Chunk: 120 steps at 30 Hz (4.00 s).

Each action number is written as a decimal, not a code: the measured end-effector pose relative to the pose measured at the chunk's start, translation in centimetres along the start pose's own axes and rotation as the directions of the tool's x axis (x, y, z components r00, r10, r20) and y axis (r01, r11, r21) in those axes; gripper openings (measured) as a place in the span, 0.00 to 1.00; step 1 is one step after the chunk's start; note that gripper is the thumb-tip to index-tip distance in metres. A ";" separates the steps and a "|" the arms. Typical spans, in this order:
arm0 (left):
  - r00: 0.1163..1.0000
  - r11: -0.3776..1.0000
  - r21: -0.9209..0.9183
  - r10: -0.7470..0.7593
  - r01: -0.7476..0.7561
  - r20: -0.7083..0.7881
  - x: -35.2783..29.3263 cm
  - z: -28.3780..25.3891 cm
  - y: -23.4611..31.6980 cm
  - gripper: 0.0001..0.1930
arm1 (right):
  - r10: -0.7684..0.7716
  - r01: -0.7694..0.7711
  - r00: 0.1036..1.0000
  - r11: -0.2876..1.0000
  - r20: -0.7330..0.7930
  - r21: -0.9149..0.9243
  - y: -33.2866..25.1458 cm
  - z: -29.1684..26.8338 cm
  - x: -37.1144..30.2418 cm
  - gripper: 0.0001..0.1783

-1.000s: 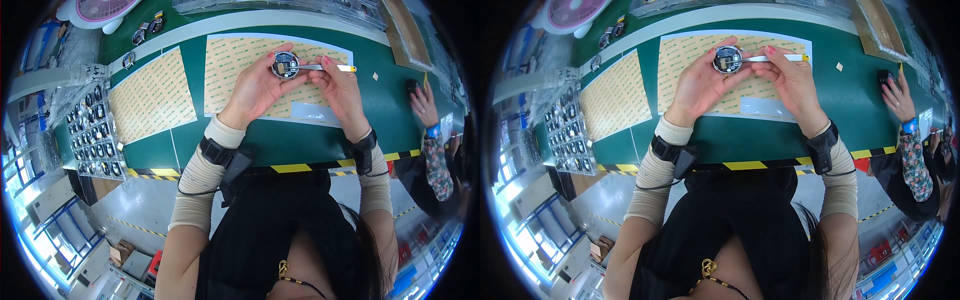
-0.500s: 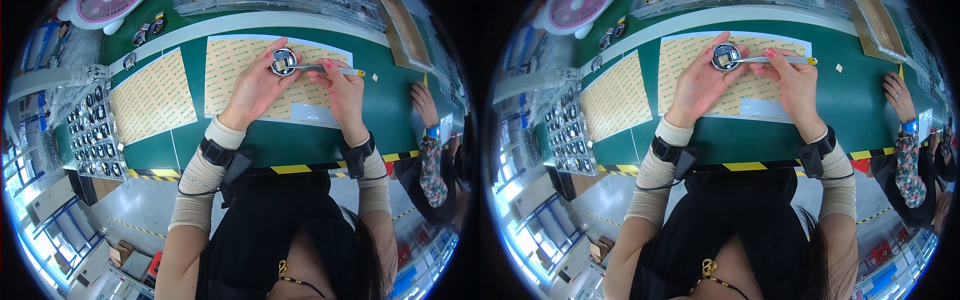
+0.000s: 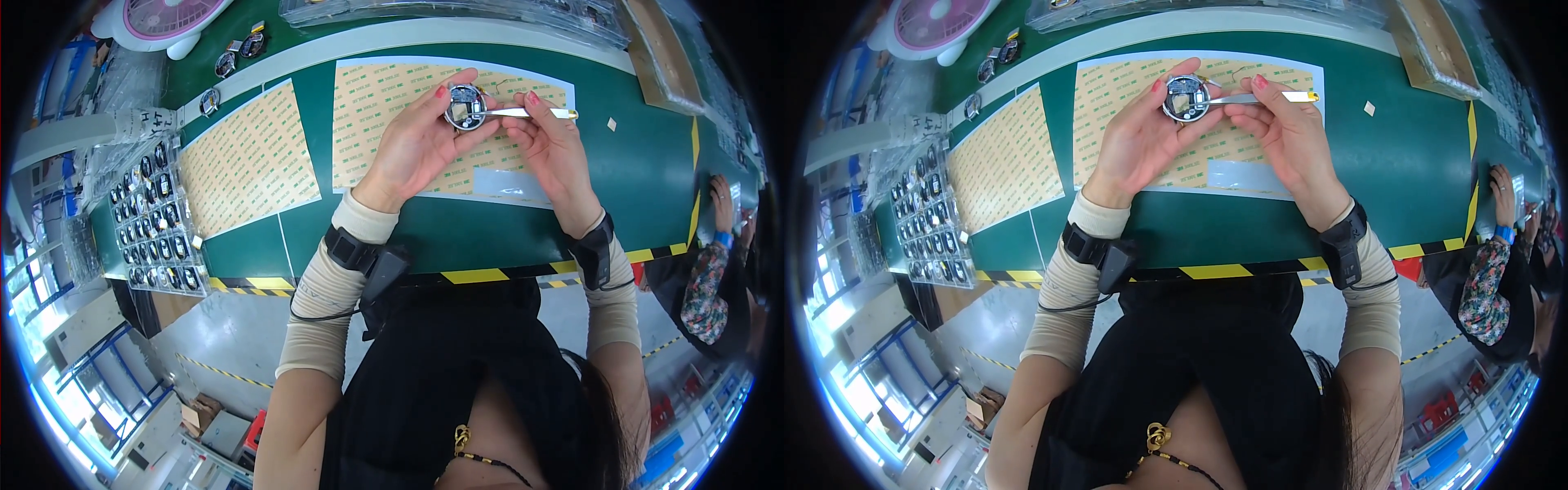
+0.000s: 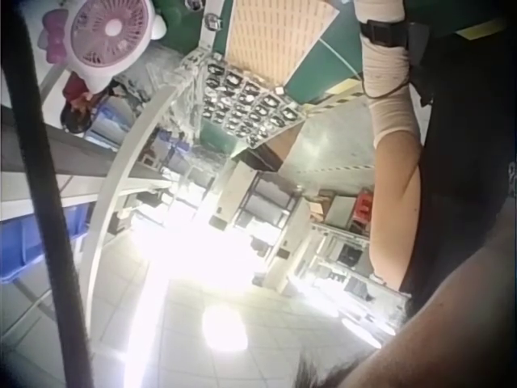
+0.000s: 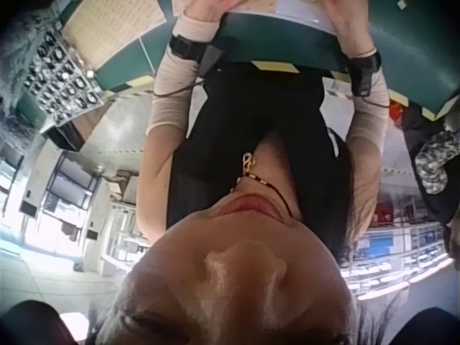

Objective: The person picks up a watch component from a tray, peels a small adhesive piece from a sheet using tweezers, and presses it onto the component. After repeating this process, they place the components back into the tray and cover it with a plastic sheet.

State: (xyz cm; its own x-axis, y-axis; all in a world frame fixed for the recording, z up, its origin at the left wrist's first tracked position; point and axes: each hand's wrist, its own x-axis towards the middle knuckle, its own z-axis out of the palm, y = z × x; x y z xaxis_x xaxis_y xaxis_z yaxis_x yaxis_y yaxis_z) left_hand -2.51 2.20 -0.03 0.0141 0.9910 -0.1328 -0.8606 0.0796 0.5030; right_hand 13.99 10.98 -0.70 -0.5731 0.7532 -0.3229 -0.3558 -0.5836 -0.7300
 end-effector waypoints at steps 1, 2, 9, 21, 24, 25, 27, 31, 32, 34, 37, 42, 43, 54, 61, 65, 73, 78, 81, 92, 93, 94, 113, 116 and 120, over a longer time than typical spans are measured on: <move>1.000 1.000 0.014 -0.003 0.003 0.004 0.0 -0.1 0.0 0.23 | 0.024 -0.023 0.999 0.999 -0.024 0.033 0.0 0.0 0.0 0.14; 1.000 1.000 0.014 -0.003 0.003 0.004 0.0 -0.1 -0.1 0.23 | 0.049 -0.045 0.998 0.997 -0.047 0.066 0.1 0.1 0.0 0.14; 0.992 0.994 -0.040 -0.108 0.106 -0.061 -0.1 -0.3 -0.1 0.22 | -0.589 0.602 0.773 0.564 0.235 -0.565 -2.0 0.8 -1.0 0.11; 0.991 0.964 0.247 -0.073 0.098 -0.108 -0.3 -0.5 -0.7 0.23 | -0.261 0.727 0.485 -0.409 0.834 -0.551 -0.3 2.3 -0.9 0.18; 0.991 0.957 0.274 -0.068 0.097 -0.115 -0.4 -0.2 -0.9 0.23 | -0.236 0.724 0.484 -0.433 0.843 -0.537 -0.4 2.2 -0.8 0.18; 0.991 0.953 0.287 -0.064 0.096 -0.119 -0.4 -0.1 -1.0 0.22 | -0.213 0.719 0.479 -0.461 0.851 -0.520 -0.4 2.2 -0.8 0.18; 0.990 0.951 0.290 -0.069 0.102 -0.120 -0.3 -0.2 -1.1 0.22 | -0.190 0.712 0.475 -0.490 0.859 -0.503 -0.5 2.2 -0.8 0.17; 0.989 0.951 0.289 -0.079 0.112 -0.123 -0.3 -0.4 -1.2 0.22 | -0.122 0.708 0.476 -0.535 0.871 -0.461 -0.7 2.4 -0.8 0.16; 0.990 0.953 0.282 -0.077 0.109 -0.122 -0.3 -0.4 -1.2 0.22 | -0.118 0.707 0.471 -0.542 0.874 -0.455 -0.6 2.5 -0.8 0.16; 0.990 0.955 0.276 -0.074 0.105 -0.120 -0.3 -0.4 -1.2 0.22 | -0.111 0.704 0.463 -0.556 0.879 -0.441 -0.5 2.5 -0.8 0.14; 0.985 0.942 0.304 -0.109 0.145 -0.132 -0.3 -0.4 -1.2 0.22 | -0.111 0.704 0.467 -0.553 0.877 -0.445 -0.2 2.4 -0.6 0.14; 0.983 0.946 0.283 -0.124 0.158 -0.134 -0.4 -0.3 -0.8 0.22 | -0.194 0.731 0.436 -0.493 0.879 -0.471 0.1 2.3 -0.1 0.12; 0.982 0.951 0.265 -0.128 0.160 -0.137 -0.4 -0.4 -0.9 0.22 | -0.194 0.731 0.436 -0.493 0.879 -0.472 0.2 2.3 0.0 0.12; 0.974 0.975 0.005 -0.221 0.222 -0.053 -0.1 -0.3 -0.4 0.23 | -0.514 0.454 0.835 0.439 0.198 -0.775 -2.8 1.1 0.1 0.04; 0.993 0.992 -0.071 -0.111 0.108 -0.037 0.0 -0.3 -0.5 0.23 | -0.713 0.277 0.684 0.063 0.151 -0.959 -6.9 -4.8 -1.3 0.08; 0.993 0.993 -0.053 -0.105 0.103 -0.045 0.1 -0.5 -0.5 0.23 | -0.640 0.102 0.672 -0.419 0.373 -0.902 -7.3 -7.5 -2.3 0.10; 0.996 0.994 -0.060 -0.091 0.092 0.009 0.1 -0.4 -0.4 0.22 | -0.539 0.060 0.753 -0.513 0.376 -0.856 -8.1 -5.6 -3.7 0.10; 0.997 0.996 -0.078 -0.049 0.054 0.063 0.0 -0.5 -0.6 0.21 | -0.589 0.362 0.773 0.106 0.235 -0.926 -4.7 -0.1 -4.1 0.09; 0.995 1.000 -0.021 0.002 0.000 0.105 -0.1 0.1 -0.6 0.21 | -0.414 0.441 0.850 0.224 0.324 -0.869 -1.7 3.3 -4.5 0.08; 0.968 0.973 0.150 0.141 -0.174 0.207 -0.1 -0.4 -1.0 0.21 | -0.533 0.447 0.790 0.160 0.304 -0.880 1.2 4.5 -2.4 0.07; 0.969 0.967 0.180 0.145 -0.182 0.198 -0.1 -0.5 -1.0 0.21 | -0.550 0.453 0.773 0.131 0.315 -0.882 1.4 4.5 -2.3 0.07; 0.970 0.967 0.179 0.146 -0.182 0.197 -0.1 -0.5 -1.1 0.21 | -0.548 0.452 0.775 0.131 0.315 -0.882 1.5 4.5 -2.2 0.07; 0.977 0.988 0.047 0.141 -0.150 0.161 0.1 -0.7 -0.9 0.21 | -0.536 0.450 0.811 0.316 0.234 -0.836 0.9 4.6 -1.9 0.05; 0.973 0.980 0.100 0.154 -0.173 0.172 0.1 -0.8 -0.9 0.21 | -0.600 0.502 0.732 0.155 0.322 -0.851 1.7 4.4 -1.6 0.05; 0.974 0.966 0.178 0.159 -0.187 0.162 0.0 -0.7 -0.8 0.21 | -0.594 0.500 0.702 0.018 0.393 -0.866 1.6 4.5 -1.6 0.05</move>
State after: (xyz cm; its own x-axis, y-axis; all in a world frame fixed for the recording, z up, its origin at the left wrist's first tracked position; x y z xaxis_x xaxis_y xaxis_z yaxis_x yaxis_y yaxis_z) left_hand -2.18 2.04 -1.07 -0.0401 0.9952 0.0892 -0.7436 -0.0894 0.6627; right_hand 11.00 7.41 1.38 -0.4811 0.7562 0.4435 0.3465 0.6287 -0.6962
